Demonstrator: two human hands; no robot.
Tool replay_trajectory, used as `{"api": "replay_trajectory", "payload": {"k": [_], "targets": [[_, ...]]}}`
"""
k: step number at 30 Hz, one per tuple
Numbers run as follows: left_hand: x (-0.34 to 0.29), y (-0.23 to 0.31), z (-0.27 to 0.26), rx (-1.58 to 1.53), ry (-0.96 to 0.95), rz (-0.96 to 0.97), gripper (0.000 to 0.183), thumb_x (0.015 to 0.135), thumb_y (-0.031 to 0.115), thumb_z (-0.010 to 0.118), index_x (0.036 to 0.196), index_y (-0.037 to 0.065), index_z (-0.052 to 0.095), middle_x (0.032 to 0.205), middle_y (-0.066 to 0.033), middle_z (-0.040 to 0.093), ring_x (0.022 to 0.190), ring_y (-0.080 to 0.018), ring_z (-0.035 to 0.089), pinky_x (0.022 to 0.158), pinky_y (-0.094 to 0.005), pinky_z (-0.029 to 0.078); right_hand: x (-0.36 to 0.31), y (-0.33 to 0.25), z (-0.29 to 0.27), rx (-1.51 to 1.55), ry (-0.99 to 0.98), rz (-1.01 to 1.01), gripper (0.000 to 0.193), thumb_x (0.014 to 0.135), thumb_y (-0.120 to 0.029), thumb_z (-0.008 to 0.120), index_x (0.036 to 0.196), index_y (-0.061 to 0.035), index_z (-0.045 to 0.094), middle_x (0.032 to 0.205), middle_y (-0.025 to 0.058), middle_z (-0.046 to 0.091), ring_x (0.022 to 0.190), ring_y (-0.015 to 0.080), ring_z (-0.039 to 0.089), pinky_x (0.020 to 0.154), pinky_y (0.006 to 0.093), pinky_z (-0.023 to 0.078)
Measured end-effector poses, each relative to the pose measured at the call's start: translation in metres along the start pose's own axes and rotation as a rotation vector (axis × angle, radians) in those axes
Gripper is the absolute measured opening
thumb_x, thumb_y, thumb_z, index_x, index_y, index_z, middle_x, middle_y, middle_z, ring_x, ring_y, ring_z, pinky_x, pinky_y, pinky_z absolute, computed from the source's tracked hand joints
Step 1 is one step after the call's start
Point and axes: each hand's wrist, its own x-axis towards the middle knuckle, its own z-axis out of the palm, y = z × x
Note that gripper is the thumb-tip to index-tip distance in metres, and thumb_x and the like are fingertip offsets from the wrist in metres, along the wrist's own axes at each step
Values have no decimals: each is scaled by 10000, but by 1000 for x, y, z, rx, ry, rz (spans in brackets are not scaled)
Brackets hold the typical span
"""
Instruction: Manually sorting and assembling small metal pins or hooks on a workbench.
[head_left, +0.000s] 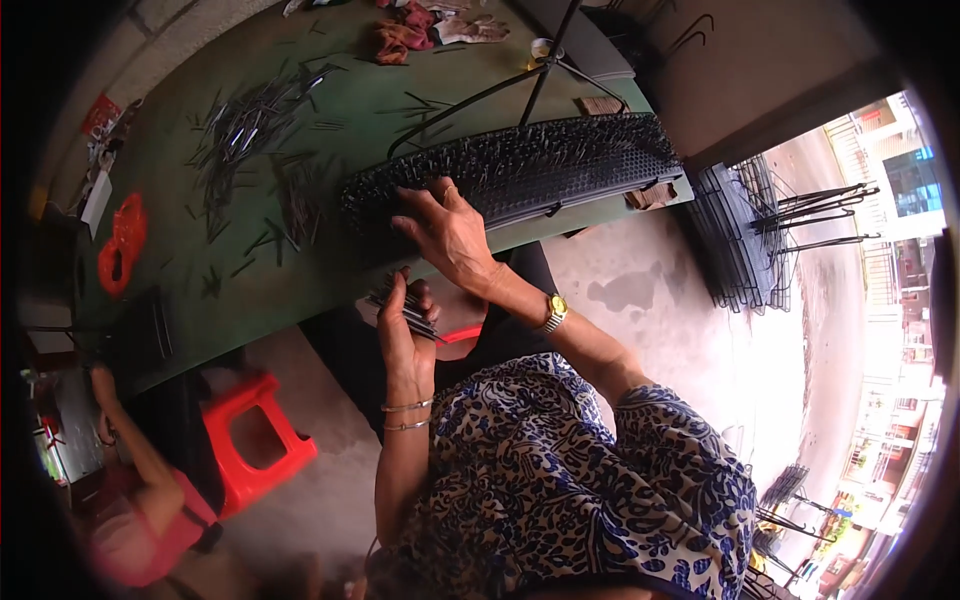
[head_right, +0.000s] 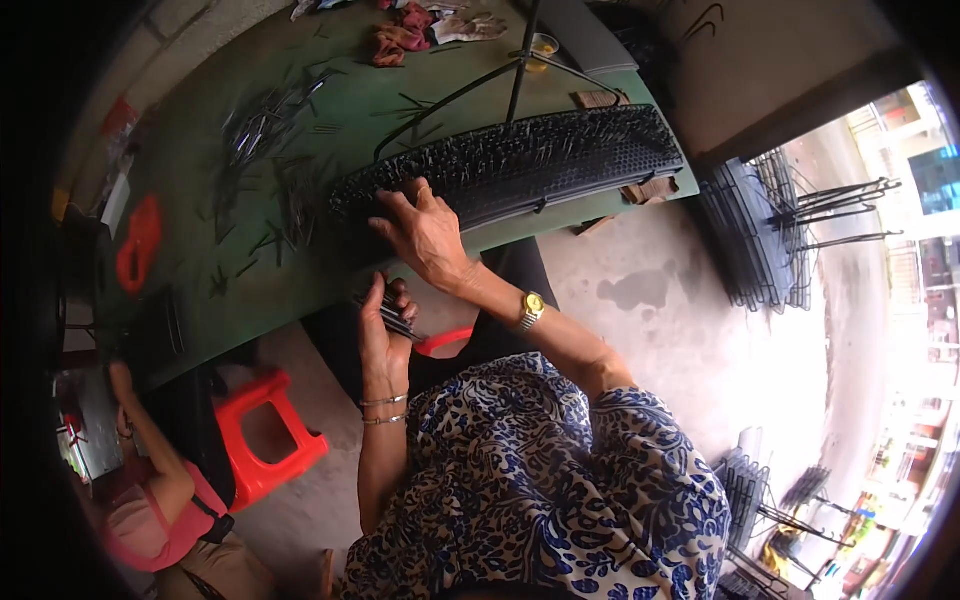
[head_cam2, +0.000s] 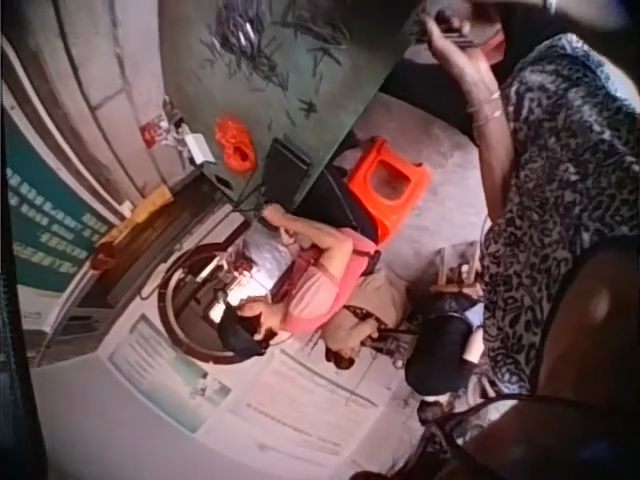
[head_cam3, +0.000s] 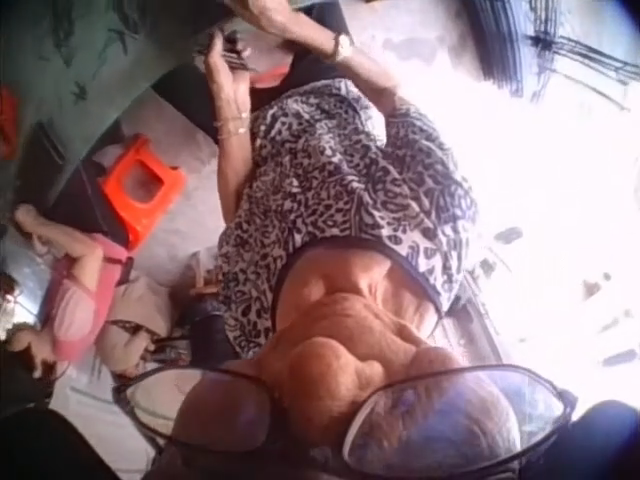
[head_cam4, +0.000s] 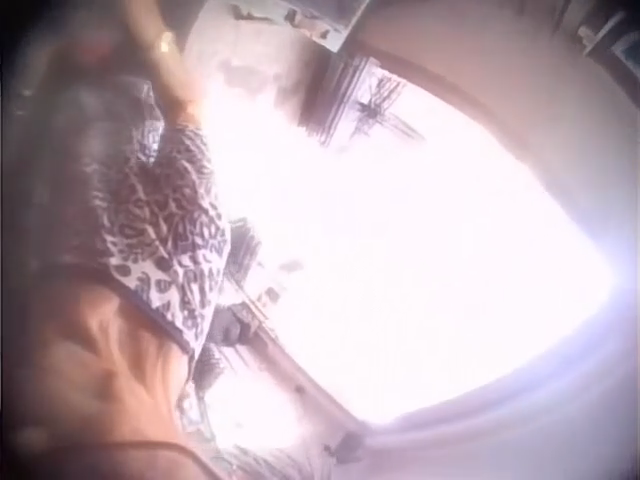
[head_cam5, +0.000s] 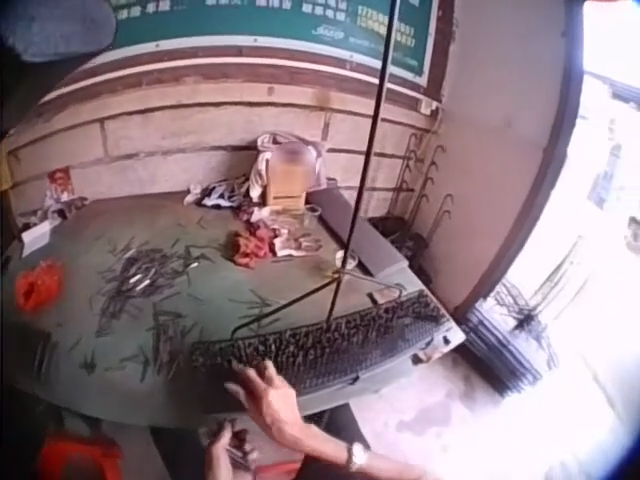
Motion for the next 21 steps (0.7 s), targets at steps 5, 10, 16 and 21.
{"api": "replay_trajectory", "payload": {"k": [5,10,16,21], "targets": [[3,4,12,-71,44,138,289,937,273,601,1131,59,572,925,-23,610,819,-124,564,721,-284,464,-34,-31,-16,660,-21,233,307,995,-204,431,1151,6,592,1061,144,543,963,247,547,856,328,436],[-6,-25,27,5,39,144,318,988,207,504,1216,-7,560,1205,-56,570,1120,-138,536,998,-277,429,-49,-31,-5,614,42,264,393,1023,-264,312,1209,1,536,1123,166,526,1081,277,514,971,348,376],[-23,-32,38,188,118,191,363,908,173,620,1200,-30,545,1171,-73,580,1074,-155,551,914,-288,454,-61,-9,-23,631,-213,468,330,992,-222,501,1181,40,569,1008,81,609,957,133,545,862,248,436],[-26,-32,41,268,49,152,122,900,185,642,903,71,600,701,34,583,563,-42,512,507,-191,409,-37,9,-55,474,-423,362,230,904,-139,587,1012,56,642,862,116,595,816,190,612,668,289,488]]}}
